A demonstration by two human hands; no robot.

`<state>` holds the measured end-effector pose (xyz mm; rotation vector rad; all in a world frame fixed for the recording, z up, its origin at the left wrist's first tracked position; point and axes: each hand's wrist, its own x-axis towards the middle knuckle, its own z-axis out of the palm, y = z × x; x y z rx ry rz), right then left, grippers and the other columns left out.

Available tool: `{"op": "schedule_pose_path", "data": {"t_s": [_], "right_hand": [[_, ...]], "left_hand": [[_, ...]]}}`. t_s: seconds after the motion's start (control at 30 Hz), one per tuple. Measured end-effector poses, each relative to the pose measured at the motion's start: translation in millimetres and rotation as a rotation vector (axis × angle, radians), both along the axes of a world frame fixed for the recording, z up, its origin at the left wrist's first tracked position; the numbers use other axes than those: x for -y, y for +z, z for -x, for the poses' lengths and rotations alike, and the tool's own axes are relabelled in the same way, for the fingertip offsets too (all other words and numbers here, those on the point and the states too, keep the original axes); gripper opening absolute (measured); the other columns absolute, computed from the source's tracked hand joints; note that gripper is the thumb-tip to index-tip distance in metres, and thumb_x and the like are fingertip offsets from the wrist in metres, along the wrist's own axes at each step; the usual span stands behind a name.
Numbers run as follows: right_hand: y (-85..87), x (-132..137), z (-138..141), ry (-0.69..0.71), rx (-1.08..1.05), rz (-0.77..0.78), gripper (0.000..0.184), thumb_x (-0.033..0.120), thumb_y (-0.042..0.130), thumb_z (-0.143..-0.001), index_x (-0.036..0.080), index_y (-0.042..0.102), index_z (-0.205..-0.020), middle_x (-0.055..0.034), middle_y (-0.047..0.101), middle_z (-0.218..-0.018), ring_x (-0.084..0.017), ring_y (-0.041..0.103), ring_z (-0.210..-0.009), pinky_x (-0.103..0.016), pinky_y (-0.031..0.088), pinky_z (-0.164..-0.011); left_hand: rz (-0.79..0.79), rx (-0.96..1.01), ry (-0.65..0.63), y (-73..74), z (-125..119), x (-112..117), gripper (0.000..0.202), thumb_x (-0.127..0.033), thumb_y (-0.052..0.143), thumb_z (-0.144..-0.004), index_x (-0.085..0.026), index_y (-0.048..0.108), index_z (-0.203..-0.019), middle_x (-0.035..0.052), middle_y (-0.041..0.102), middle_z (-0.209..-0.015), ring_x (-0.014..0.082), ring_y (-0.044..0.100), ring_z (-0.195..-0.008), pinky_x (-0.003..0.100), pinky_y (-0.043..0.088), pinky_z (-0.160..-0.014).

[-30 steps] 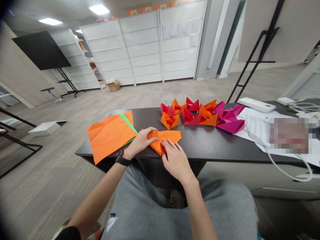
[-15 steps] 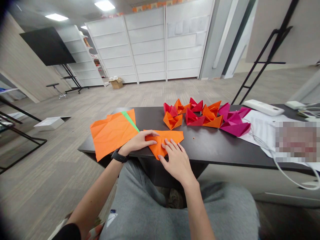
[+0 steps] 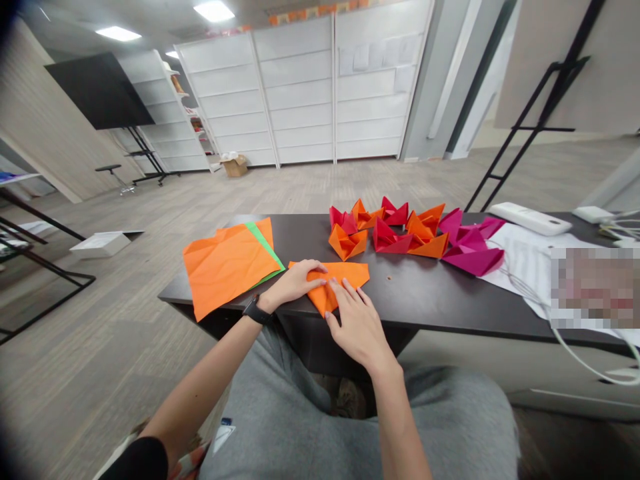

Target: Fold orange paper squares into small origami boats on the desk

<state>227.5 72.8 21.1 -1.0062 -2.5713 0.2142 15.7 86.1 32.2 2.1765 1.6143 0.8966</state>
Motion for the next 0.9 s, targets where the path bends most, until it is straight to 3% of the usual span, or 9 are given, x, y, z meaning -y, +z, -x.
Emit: {"op": "schedule_pose_path", "data": {"t_s": [0.13,0.27,0.5,0.67,0.9], "right_hand": [[1.3,-0.1,-0.1,0.014,0.028,-0.009,0.049,0.026,0.045,-0.093,0.018,0.052,-0.141,-0.0061,0.044,-0.153,-0.025,0.036,-0.144,-0.048,0.029,-0.118],[1.3,0.2,0.5,0.003,0.016,-0.021,0.046,0.023,0.042,-0.094,0.019,0.055,-0.139,-0.0057,0.046,-0.151,-0.024,0.038,-0.143,-0.047,0.030,-0.117],[-0.6,-0.1,1.1,-0.003,0.014,-0.015,0.046,0.024,0.042,-0.096,0.019,0.054,-0.140,-0.0052,0.047,-0.151,-0.023,0.037,-0.143,-0.045,0.029,-0.118],[-1.4,-0.3,1.9,-0.006,0.009,-0.008,0.046,0.024,0.042,-0.094,0.021,0.055,-0.139,-0.0038,0.048,-0.151,-0.023,0.038,-0.142,-0.045,0.028,-0.118],[-2.1,0.3,3.1,-0.020,0.017,-0.023,0.051,0.023,0.043,-0.093,0.016,0.048,-0.144,-0.0050,0.047,-0.151,-0.022,0.038,-0.142,-0.042,0.027,-0.118]], "left_hand": [[-0.067,-0.117,0.016,-0.7,-2.7,3.0,0.014,-0.025,0.061,-0.092,-0.017,0.065,-0.103,0.0048,0.067,-0.105,0.0204,0.061,-0.101,0.035,0.049,-0.095],[-0.189,-0.237,0.084,5.3,-8.7,21.2,0.017,-0.024,0.053,-0.096,-0.018,0.068,-0.098,0.0066,0.066,-0.112,0.0209,0.061,-0.107,0.037,0.048,-0.099],[-0.200,-0.400,-0.010,-3.1,-8.3,60.7,0.029,-0.028,0.048,-0.100,-0.016,0.065,-0.119,0.0098,0.065,-0.130,0.0215,0.058,-0.123,0.037,0.045,-0.108],[-0.218,-0.439,0.047,-10.2,-7.5,64.2,0.031,-0.029,0.046,-0.100,-0.018,0.063,-0.124,0.0089,0.062,-0.135,0.0215,0.057,-0.125,0.038,0.044,-0.109],[-0.220,-0.526,-0.020,-9.0,-5.7,62.7,0.037,-0.029,0.036,-0.104,-0.019,0.054,-0.135,0.0081,0.055,-0.144,0.0193,0.047,-0.137,0.037,0.039,-0.112]]}}
